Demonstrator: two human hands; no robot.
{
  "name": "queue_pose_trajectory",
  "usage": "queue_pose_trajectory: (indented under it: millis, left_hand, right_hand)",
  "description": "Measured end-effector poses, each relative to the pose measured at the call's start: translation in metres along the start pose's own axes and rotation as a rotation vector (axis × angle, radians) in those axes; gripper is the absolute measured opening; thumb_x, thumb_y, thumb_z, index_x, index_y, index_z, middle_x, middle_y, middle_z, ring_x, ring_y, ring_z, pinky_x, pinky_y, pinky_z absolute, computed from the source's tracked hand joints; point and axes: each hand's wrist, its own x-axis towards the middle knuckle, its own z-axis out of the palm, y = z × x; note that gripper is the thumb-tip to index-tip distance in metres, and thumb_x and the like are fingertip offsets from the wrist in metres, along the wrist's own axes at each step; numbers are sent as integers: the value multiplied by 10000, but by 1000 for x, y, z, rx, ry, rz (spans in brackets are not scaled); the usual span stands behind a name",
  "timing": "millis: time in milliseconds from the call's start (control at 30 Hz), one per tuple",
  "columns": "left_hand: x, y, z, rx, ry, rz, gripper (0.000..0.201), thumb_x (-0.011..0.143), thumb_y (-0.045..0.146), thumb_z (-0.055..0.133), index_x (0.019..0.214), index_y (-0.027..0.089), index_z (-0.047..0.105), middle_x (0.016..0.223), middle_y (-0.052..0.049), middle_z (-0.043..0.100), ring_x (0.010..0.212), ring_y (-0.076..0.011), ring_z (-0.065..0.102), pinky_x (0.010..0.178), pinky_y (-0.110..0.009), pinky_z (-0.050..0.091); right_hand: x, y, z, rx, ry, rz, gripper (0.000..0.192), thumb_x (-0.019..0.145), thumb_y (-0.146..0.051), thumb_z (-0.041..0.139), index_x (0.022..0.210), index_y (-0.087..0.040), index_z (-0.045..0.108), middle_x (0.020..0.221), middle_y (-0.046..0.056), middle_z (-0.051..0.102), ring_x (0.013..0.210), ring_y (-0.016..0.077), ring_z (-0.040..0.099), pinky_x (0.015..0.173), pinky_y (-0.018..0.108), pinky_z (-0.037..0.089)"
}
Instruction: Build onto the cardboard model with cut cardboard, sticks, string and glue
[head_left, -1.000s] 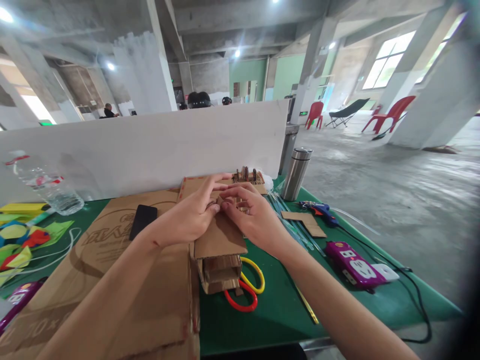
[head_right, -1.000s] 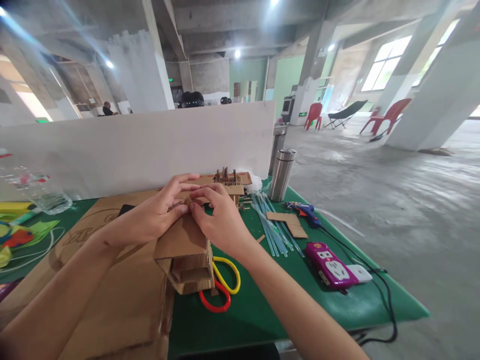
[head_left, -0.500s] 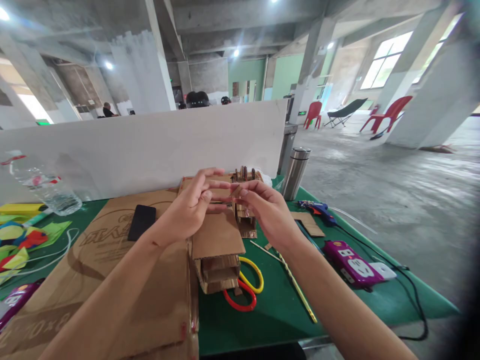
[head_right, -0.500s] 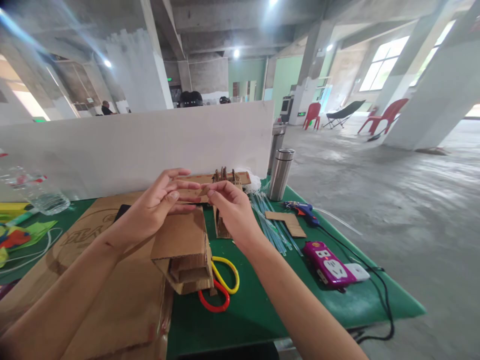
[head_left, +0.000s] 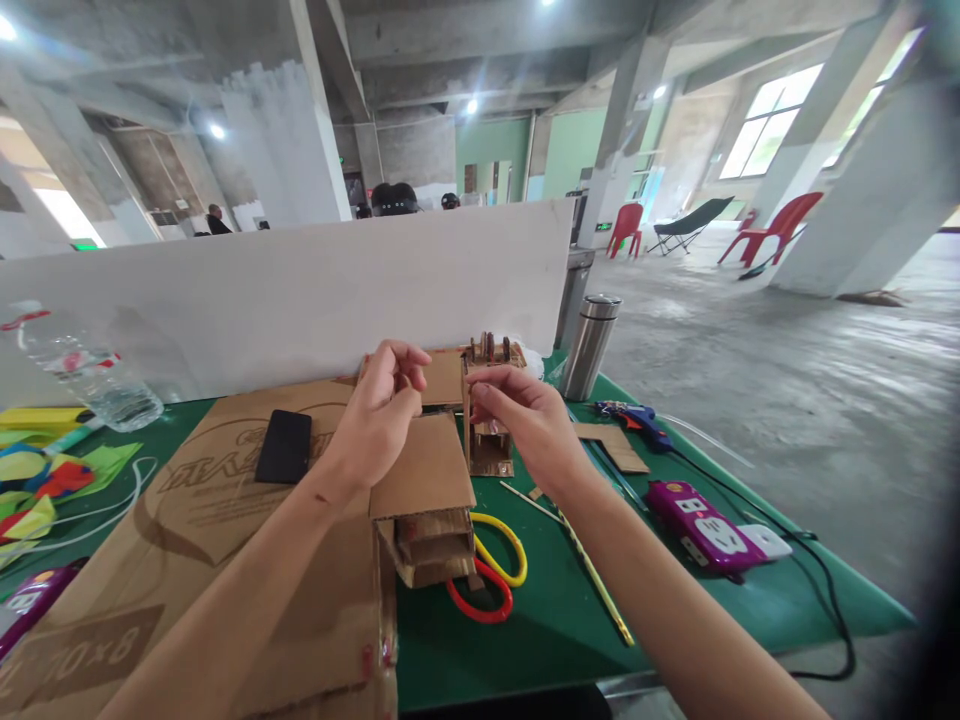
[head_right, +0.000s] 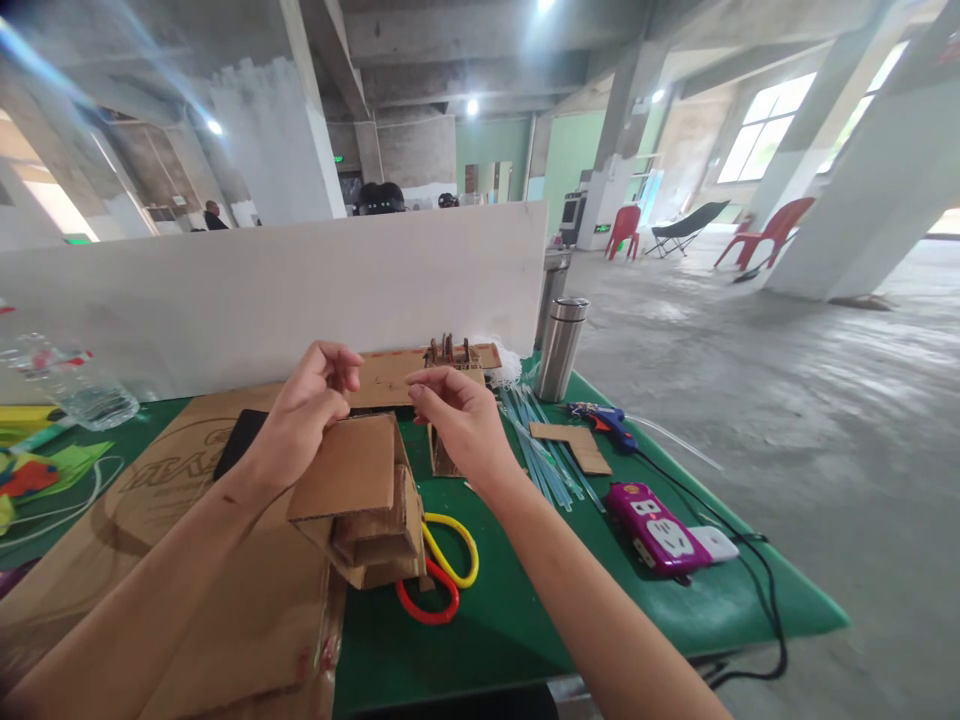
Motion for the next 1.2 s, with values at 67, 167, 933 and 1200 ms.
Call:
queue_pose_trajectory:
  millis: [67,167,933,1200]
  left_hand:
    - [-1,-2,0,73,9,37,237,747,67,438,916,232,459,864,13,470,682,-141,412,611,-278,361]
    - [-2,-1,1,137,13,78,209,764,43,402,844,235,400,874,-1,474,748,-155,437,685,-304,373]
    - [-3,-2,12,-142,31,57,293,873,153,619,1121,216,478,994,-28,657,988,-164,705,893,-310,577]
    - [-4,-2,13,-120,120,44,258,905,299,635,1100,217,487,1023,-77,753,1014,-209,720,883,-361,578]
  right_hand:
    - [-1,1,0,-66,-36,5,250,748,-392,728,903,-195,731,770,-4,667,648,116,571,636,282,498]
    - [-3,3,2,-119,-61,2,269,756,-403,718,925,-196,749,727,-10,645,652,122,545,612,273,447]
    - [-2,-5,5,-377,-60,-199,223,890,-359,583,894,-173,705,782,34,714,711,160,614,645,288,477]
    - [-7,-6,9,-523,-193,-291,265,927,-219,520,1144,-208,672,984,66,738,892,199,673,797,355,515]
